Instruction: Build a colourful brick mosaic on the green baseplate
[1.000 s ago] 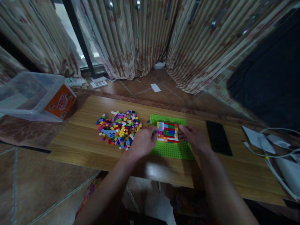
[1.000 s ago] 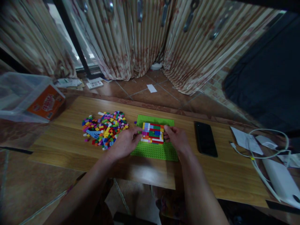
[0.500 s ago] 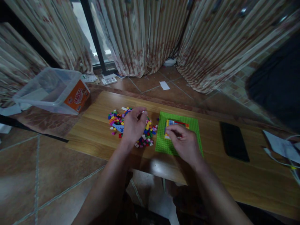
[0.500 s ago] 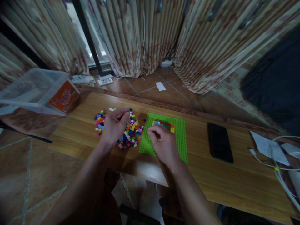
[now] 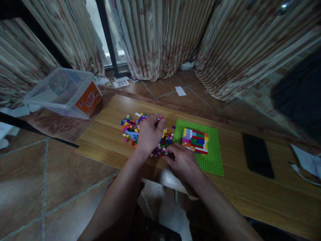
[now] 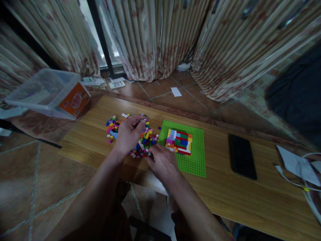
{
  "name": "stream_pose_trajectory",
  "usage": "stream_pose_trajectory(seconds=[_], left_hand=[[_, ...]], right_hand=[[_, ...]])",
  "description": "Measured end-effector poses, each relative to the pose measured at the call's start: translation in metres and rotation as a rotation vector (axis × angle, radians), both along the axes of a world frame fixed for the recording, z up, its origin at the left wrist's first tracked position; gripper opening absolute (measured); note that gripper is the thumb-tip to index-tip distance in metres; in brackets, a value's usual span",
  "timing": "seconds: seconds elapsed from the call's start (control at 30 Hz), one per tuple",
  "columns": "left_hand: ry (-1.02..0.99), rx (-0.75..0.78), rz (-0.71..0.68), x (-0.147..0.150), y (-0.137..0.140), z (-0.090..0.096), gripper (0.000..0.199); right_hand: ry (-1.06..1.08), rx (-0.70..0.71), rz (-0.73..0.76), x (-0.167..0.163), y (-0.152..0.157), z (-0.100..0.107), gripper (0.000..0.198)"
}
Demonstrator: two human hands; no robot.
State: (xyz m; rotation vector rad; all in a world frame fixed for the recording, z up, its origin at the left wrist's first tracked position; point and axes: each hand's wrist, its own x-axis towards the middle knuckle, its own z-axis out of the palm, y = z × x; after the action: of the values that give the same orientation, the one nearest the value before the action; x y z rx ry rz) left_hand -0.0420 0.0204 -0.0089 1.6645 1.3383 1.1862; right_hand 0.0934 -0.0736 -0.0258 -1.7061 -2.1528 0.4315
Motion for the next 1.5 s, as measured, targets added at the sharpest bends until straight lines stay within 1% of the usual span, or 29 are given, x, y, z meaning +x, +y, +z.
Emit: stream_pose_trajectory(seconds=[0.1, 0.2, 0.3, 0.37, 0.43, 0.53, 0.57, 0.63, 0.73, 0.8, 0.9, 0.97, 1.13, 1.23, 1.37, 1.5], left_hand=[[0.001, -0.013, -0.005, 0.000, -0.001, 0.000, 0.022], [0.003, -0.011, -0.007, 0.000, 0.000, 0.000, 0.022], [0.029, 0.007, -0.020, 0.000, 0.000, 0.000, 0.022], [0.059, 0.007, -0.032, 0.000, -0.001, 0.000, 0.023], [0.091, -0.005, -0.043, 0.001, -0.002, 0.001, 0.025], [0.123, -0.014, -0.063, 0.004, -0.004, 0.002, 0.025], [0.128, -0.012, -0.073, 0.005, -0.005, 0.002, 0.025], [0.135, -0.005, -0.098, 0.007, -0.006, 0.001, 0.026], [0.154, 0.003, -0.126, 0.010, -0.008, 0.001, 0.024], [0.169, 0.001, -0.132, 0.013, -0.009, 0.001, 0.023], [0.188, -0.014, -0.146, 0.018, -0.010, 0.000, 0.022], [0.203, -0.014, -0.173, 0.020, -0.011, -0.001, 0.023], [0.257, 0.001, -0.221, 0.024, -0.015, 0.000, 0.023], [0.276, -0.006, -0.240, 0.024, -0.016, 0.002, 0.024], [0.281, 0.001, -0.241, 0.023, -0.016, 0.001, 0.024], [0.308, 0.011, -0.235, 0.023, -0.017, 0.001, 0.023]], right_hand=[[-0.010, 0.024, -0.007, -0.003, -0.001, -0.004, 0.005], [0.031, 0.003, -0.007, -0.002, -0.001, -0.004, 0.011], [0.191, -0.010, 0.017, 0.005, -0.001, 0.004, 0.013], [0.330, 0.011, 0.000, 0.014, 0.000, 0.012, 0.014], [0.439, 0.053, -0.093, 0.030, 0.002, 0.019, 0.015], [0.557, 0.123, -0.342, 0.064, 0.005, 0.023, 0.016], [0.580, 0.132, -0.420, 0.078, 0.005, 0.023, 0.018], [0.550, 0.143, -0.561, 0.105, 0.006, 0.021, 0.019], [0.469, 0.023, -0.708, 0.135, 0.004, 0.014, 0.022], [0.433, -0.044, -0.750, 0.144, 0.003, 0.009, 0.022], [0.422, -0.096, -0.732, 0.141, 0.003, 0.005, 0.024], [0.417, -0.100, -0.715, 0.134, 0.004, 0.006, 0.025], [0.273, -0.025, -0.731, 0.118, 0.008, 0.011, 0.023], [0.226, 0.028, -0.727, 0.115, 0.008, 0.009, 0.022], [0.246, 0.044, -0.740, 0.115, 0.007, 0.003, 0.022], [0.340, 0.009, -0.745, 0.120, 0.007, -0.003, 0.026]])
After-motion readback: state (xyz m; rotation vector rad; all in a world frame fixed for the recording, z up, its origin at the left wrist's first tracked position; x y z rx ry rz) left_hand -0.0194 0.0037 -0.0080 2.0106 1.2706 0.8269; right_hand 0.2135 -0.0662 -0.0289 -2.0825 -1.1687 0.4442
